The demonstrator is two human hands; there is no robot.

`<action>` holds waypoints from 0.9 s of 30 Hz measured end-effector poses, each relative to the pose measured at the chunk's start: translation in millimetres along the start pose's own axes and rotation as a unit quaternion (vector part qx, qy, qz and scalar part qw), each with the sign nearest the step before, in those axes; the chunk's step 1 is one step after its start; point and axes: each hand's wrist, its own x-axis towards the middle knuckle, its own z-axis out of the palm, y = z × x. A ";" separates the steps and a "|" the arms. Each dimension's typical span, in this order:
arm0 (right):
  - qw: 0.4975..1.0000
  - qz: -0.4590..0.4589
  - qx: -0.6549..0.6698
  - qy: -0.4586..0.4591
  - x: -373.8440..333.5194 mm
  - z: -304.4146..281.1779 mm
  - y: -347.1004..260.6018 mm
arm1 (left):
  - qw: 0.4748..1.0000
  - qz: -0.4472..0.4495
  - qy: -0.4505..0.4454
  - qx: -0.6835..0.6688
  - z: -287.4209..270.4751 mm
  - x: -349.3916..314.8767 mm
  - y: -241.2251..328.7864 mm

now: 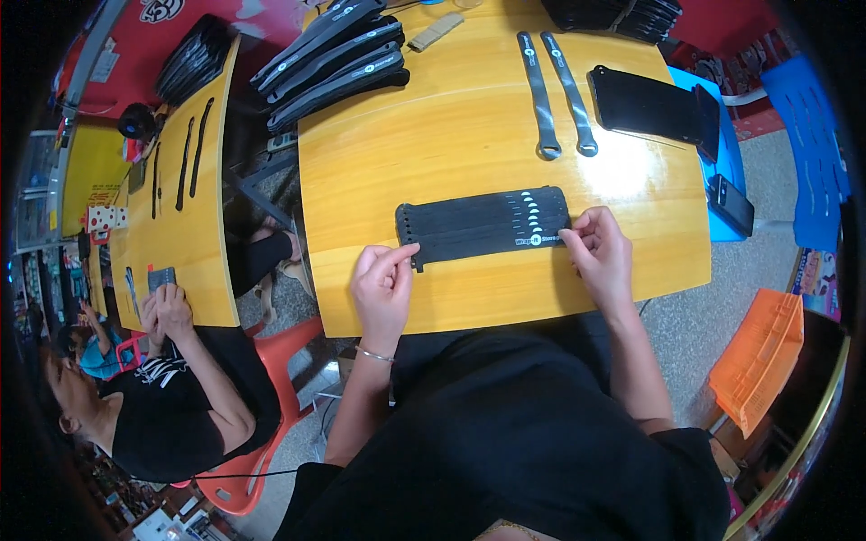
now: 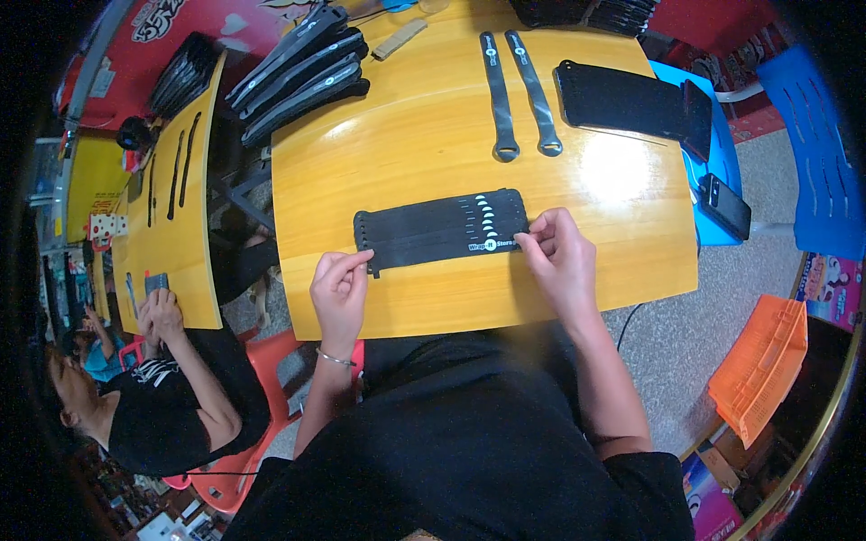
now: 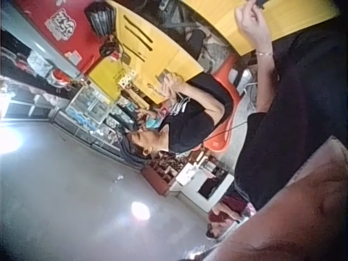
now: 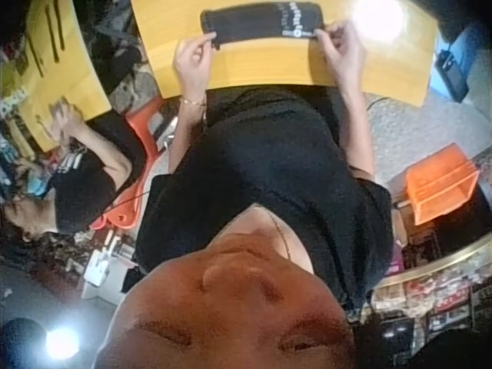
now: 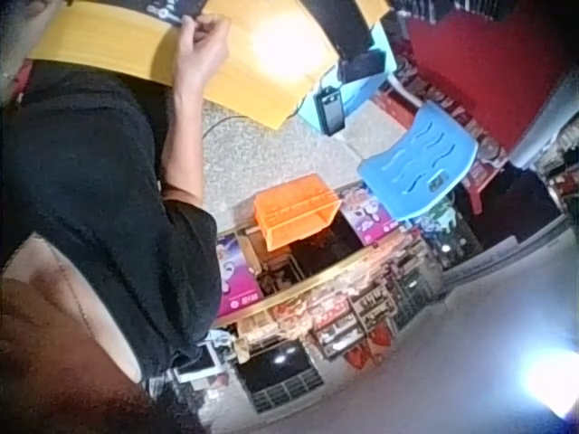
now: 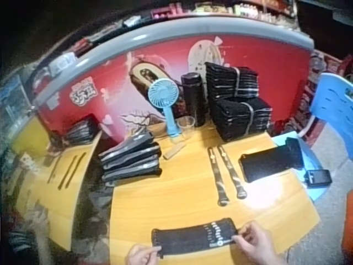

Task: Assembling hook-and-loop cable straps by manually attaching plastic buckles to the fabric straps.

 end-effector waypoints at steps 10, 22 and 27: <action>1.000 0.001 0.004 0.005 0.0 0.8 2.1 | 0.999 0.015 -0.018 0.042 -2.3 1.0 4.3; 1.000 -0.003 -0.014 0.023 -0.5 3.9 0.8 | 0.997 0.027 -0.019 0.065 -2.1 0.9 7.6; 0.999 -0.008 -0.023 0.025 -1.7 4.7 -2.6 | 0.998 0.023 -0.012 0.061 -1.9 -1.4 7.2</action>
